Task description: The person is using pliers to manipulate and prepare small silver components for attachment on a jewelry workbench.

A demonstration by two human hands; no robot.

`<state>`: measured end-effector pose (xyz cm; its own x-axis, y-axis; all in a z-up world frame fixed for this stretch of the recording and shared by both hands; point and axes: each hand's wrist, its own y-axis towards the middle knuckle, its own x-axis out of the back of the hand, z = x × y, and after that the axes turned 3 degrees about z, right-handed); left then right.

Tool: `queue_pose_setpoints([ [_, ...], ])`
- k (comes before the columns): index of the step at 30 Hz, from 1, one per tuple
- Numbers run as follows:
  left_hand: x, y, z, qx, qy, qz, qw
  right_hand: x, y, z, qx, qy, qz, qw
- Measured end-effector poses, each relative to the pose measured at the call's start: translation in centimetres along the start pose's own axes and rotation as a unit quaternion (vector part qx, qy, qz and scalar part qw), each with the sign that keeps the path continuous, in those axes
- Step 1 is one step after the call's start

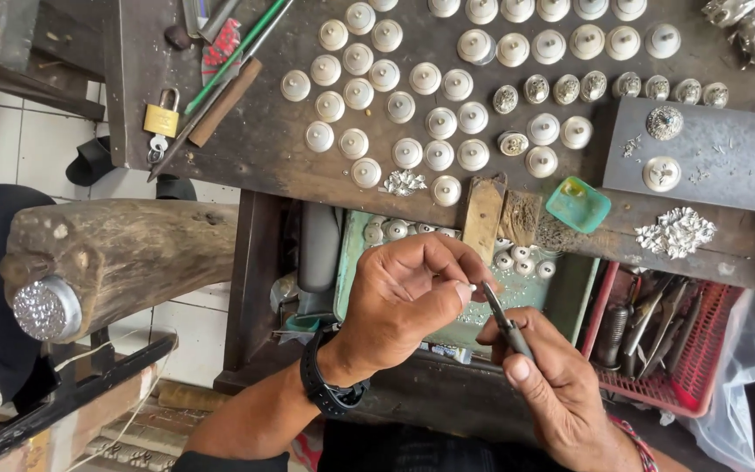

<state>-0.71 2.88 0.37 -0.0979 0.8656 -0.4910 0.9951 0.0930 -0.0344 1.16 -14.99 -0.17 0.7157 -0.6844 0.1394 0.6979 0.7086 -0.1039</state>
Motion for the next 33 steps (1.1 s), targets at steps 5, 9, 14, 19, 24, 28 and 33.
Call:
queue_pose_setpoints([
  [5, 0.01, 0.12, -0.08, -0.009, -0.003, 0.004, 1.0, -0.16, 0.01, -0.11, 0.001, -0.017, 0.013, 1.0],
  [9, 0.04, 0.05, -0.02, 0.002, 0.008, 0.001, 1.0, -0.23, -0.06, -0.5, 0.006, -0.029, 0.013, 0.999],
  [14, -0.12, 0.03, -0.2, -0.004, 0.015, -0.005, 1.0, -0.31, 0.02, -0.51, 0.005, -0.049, 0.007, 0.999],
  [19, -0.22, 0.06, -0.29, -0.003, 0.017, -0.013, 1.0, -0.33, 0.04, -0.57, -0.004, -0.059, 0.004, 0.998],
  [24, -0.17, 0.1, -0.17, -0.002, 0.018, -0.015, 1.0, -0.27, 0.32, -0.3, 0.007, -0.068, 0.005, 0.998],
  [28, -0.22, 0.08, 0.01, 0.0, 0.02, -0.023, 1.0, -0.28, 0.56, -0.08, 0.014, -0.075, 0.001, 0.997],
  [33, -0.33, 0.17, -0.01, 0.007, 0.026, -0.031, 0.999, -0.26, 0.57, -0.33, 0.039, -0.116, -0.003, 0.993],
])
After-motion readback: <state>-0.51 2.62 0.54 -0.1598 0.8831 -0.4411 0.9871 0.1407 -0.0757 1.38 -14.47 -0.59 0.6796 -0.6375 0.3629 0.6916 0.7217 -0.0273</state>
